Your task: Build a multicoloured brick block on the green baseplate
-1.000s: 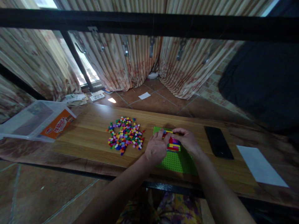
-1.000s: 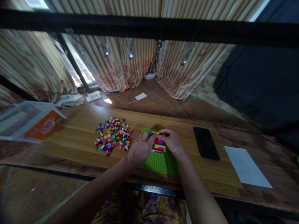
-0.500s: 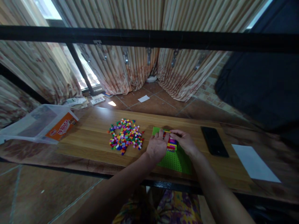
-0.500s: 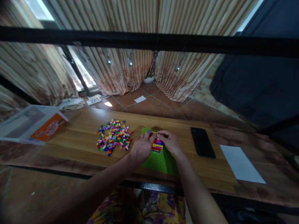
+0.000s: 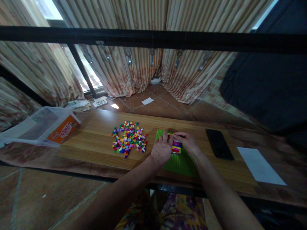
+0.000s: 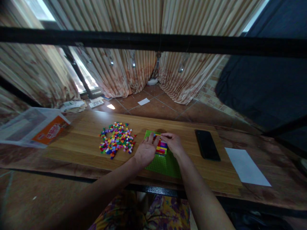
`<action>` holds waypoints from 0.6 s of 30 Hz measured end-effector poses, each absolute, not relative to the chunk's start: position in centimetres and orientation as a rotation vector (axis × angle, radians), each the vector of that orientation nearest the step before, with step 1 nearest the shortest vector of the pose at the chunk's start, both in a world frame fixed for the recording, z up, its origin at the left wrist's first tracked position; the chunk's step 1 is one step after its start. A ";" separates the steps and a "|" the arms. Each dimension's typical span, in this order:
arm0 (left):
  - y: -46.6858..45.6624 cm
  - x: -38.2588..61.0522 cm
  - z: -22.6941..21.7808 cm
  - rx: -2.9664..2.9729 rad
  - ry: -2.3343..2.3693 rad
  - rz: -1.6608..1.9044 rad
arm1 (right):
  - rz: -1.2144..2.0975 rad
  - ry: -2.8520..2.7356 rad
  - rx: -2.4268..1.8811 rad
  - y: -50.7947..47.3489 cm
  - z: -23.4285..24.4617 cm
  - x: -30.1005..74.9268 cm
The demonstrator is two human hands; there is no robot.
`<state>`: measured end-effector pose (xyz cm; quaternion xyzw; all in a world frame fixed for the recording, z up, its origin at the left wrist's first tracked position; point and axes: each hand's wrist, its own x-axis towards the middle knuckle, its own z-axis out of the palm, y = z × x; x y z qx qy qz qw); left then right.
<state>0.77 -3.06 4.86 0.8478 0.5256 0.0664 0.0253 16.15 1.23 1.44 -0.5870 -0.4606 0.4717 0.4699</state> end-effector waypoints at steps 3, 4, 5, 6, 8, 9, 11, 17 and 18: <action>-3.0 1.2 4.9 2.620 1.644 0.182 | 1.152 -1.120 -1.431 1.3 1.3 16.1; -3.0 1.2 4.9 2.612 1.650 0.179 | 1.149 -1.121 -1.429 1.3 1.3 16.1; -3.0 1.2 4.9 2.599 1.650 0.184 | 1.146 -1.127 -1.430 1.2 1.3 16.0; -3.1 1.1 4.9 2.583 1.638 0.201 | 1.142 -1.136 -1.432 1.2 1.3 16.0; -3.1 0.6 4.8 2.533 1.587 0.288 | 1.114 -1.139 -1.428 0.9 1.2 16.0; -3.2 0.3 4.6 2.492 1.554 0.369 | 1.085 -1.123 -1.419 0.7 1.2 16.0; -3.4 -0.5 4.1 2.356 1.506 0.576 | 0.993 -1.051 -1.392 0.2 0.9 16.1; -4.4 -1.2 1.4 1.730 1.467 0.928 | 0.813 -0.928 -1.336 -2.2 -0.2 15.3; -4.7 -1.0 1.0 1.678 1.450 0.931 | 0.809 -0.963 -1.349 -2.5 -0.2 15.0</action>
